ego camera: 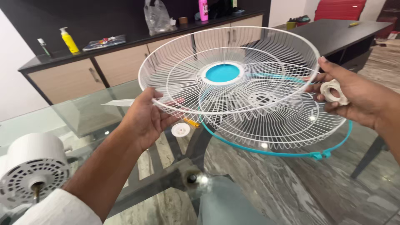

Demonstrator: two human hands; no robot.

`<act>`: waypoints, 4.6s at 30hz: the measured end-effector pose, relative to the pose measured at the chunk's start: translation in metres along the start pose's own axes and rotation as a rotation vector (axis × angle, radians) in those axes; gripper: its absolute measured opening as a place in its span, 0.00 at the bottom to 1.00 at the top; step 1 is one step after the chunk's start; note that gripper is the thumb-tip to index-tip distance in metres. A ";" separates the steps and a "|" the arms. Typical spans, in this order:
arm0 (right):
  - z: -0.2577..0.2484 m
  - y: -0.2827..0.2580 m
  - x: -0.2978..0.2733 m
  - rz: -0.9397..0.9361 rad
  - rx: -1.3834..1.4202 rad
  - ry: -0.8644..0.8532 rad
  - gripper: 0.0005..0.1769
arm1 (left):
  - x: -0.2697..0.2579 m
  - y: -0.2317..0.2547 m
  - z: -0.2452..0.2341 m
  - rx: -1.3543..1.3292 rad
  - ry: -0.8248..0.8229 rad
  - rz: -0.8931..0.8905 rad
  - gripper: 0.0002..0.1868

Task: The person assembles a teal and white LG pedestal fan on a glass table. They attach the front grille, insert the fan blades, secure the rear grille with a screwdriver, and then attach the fan head to the base.

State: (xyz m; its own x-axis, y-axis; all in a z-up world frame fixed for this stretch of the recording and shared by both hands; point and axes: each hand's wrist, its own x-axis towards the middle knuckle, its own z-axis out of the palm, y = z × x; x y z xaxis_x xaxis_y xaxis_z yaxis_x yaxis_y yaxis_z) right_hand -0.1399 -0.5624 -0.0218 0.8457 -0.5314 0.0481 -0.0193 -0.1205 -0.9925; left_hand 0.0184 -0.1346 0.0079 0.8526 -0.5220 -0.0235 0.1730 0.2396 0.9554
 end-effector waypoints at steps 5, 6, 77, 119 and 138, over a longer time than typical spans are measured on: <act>0.014 0.002 -0.002 -0.075 0.061 -0.117 0.28 | -0.011 -0.001 -0.027 0.016 0.093 0.028 0.23; 0.014 0.005 -0.001 -0.047 0.028 -0.123 0.30 | -0.012 -0.001 -0.032 0.008 0.093 0.035 0.23; 0.221 -0.025 -0.071 0.085 0.071 -0.183 0.20 | -0.179 0.035 -0.136 0.240 0.161 0.137 0.36; 0.294 -0.012 -0.114 0.314 -0.271 -0.394 0.24 | -0.177 0.018 -0.420 1.947 0.978 0.076 0.43; 0.295 0.003 -0.090 0.257 -0.366 -0.510 0.31 | -0.243 0.018 -0.272 0.154 0.558 -0.029 0.41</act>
State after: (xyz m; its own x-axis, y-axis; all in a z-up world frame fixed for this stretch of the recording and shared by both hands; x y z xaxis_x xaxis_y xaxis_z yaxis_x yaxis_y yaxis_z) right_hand -0.0591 -0.2673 -0.0621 0.9341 -0.1304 -0.3325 -0.3570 -0.3672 -0.8589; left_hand -0.0515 0.2186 -0.0490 0.9867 -0.0062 -0.1622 0.1621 0.0876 0.9829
